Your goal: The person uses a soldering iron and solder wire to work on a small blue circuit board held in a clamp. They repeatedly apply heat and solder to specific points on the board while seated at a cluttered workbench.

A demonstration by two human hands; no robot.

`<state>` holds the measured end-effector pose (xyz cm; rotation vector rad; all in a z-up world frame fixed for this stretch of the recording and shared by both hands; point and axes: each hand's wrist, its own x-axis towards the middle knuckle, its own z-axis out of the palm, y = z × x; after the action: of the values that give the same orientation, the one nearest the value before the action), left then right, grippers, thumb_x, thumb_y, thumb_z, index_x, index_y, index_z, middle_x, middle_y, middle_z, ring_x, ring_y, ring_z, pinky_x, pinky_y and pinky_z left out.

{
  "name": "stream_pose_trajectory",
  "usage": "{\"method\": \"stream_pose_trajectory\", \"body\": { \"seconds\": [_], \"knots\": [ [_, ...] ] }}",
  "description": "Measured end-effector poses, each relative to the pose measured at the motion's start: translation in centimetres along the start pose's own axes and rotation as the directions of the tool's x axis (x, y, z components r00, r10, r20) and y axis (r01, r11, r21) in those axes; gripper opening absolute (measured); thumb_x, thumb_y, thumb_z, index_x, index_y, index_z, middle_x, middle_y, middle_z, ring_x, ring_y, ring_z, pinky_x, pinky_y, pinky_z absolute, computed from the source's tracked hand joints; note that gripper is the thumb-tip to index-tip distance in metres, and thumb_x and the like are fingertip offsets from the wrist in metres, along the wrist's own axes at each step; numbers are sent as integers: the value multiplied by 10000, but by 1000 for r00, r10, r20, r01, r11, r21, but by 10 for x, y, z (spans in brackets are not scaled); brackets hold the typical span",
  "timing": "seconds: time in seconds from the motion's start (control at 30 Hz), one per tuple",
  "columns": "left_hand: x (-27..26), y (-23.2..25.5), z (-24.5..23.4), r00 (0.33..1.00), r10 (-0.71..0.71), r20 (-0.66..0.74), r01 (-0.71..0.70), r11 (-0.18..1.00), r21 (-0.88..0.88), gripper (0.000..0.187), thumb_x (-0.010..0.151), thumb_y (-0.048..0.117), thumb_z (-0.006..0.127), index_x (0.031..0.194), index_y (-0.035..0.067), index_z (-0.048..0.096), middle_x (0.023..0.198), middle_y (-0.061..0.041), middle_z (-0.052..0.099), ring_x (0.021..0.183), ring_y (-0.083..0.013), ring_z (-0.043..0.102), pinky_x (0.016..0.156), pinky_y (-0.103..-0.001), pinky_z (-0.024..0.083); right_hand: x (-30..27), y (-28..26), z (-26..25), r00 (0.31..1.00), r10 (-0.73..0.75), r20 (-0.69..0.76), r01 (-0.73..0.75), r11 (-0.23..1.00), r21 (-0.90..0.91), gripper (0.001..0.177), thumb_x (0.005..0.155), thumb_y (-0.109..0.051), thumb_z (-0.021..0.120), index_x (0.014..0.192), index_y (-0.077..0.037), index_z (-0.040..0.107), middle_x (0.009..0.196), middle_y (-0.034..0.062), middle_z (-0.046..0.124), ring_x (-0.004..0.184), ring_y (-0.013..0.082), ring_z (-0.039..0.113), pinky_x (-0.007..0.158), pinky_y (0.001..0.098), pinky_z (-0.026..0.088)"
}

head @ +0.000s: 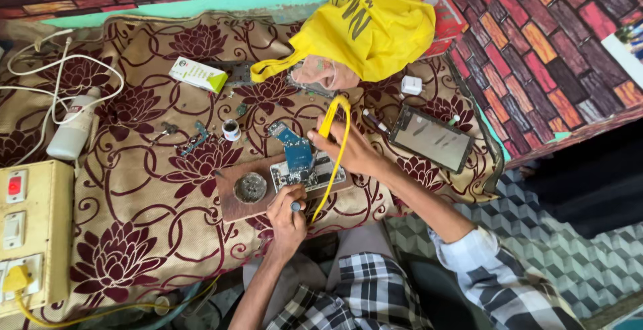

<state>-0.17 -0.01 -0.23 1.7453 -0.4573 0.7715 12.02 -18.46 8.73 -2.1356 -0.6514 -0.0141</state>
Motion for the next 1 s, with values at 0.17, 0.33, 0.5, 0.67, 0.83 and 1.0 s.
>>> {"method": "stream_pose_trajectory", "body": {
  "seconds": [0.17,0.33,0.5,0.67,0.83,1.0],
  "knots": [
    [5,1,1,1000,-13,7,13,999,-34,150,874,-87,471,965,-62,587,963,-145,669,646,-204,626,595,-318,518,-1,17,-1,963,253,-96,-235,958,161,333,1010,-356,572,856,-60,556,600,-1,491,418,97,478,335,273,369],
    [4,2,2,999,21,-31,-21,1000,1,170,854,-106,466,972,-51,576,994,-137,675,699,-207,616,634,-317,515,-41,40,14,771,602,-208,-339,665,666,417,977,-428,622,838,-49,520,585,-16,431,369,103,398,286,249,327],
    [-4,-1,3,997,-58,-43,57,998,-30,206,849,-136,428,973,-51,569,1011,-140,697,637,-162,592,583,-286,498,-86,68,37,574,727,-376,-80,507,858,380,999,-450,583,918,-99,462,673,-33,444,447,90,459,329,218,332],
    [-4,-7,4,997,-47,-64,47,999,-5,155,903,-127,450,975,-47,561,995,-127,702,618,-152,568,569,-281,477,-113,91,68,631,594,-499,125,557,821,345,1055,-372,546,925,-66,455,615,16,402,448,122,474,342,240,342],
    [-10,-9,5,997,-19,-74,19,1000,5,157,876,-103,460,985,-52,560,987,-128,691,669,-178,599,588,-299,482,-131,107,90,629,395,-670,351,625,698,243,1108,-233,543,955,-97,411,669,3,410,506,93,410,412,270,389],
    [-3,-6,3,1000,7,-28,-7,1000,4,134,898,-83,489,982,-52,589,1003,-145,680,704,-214,610,616,-325,499,-135,107,94,658,349,-667,281,709,647,182,1089,-165,488,955,-101,383,672,-1,421,467,92,421,387,259,402]
  ]
}}
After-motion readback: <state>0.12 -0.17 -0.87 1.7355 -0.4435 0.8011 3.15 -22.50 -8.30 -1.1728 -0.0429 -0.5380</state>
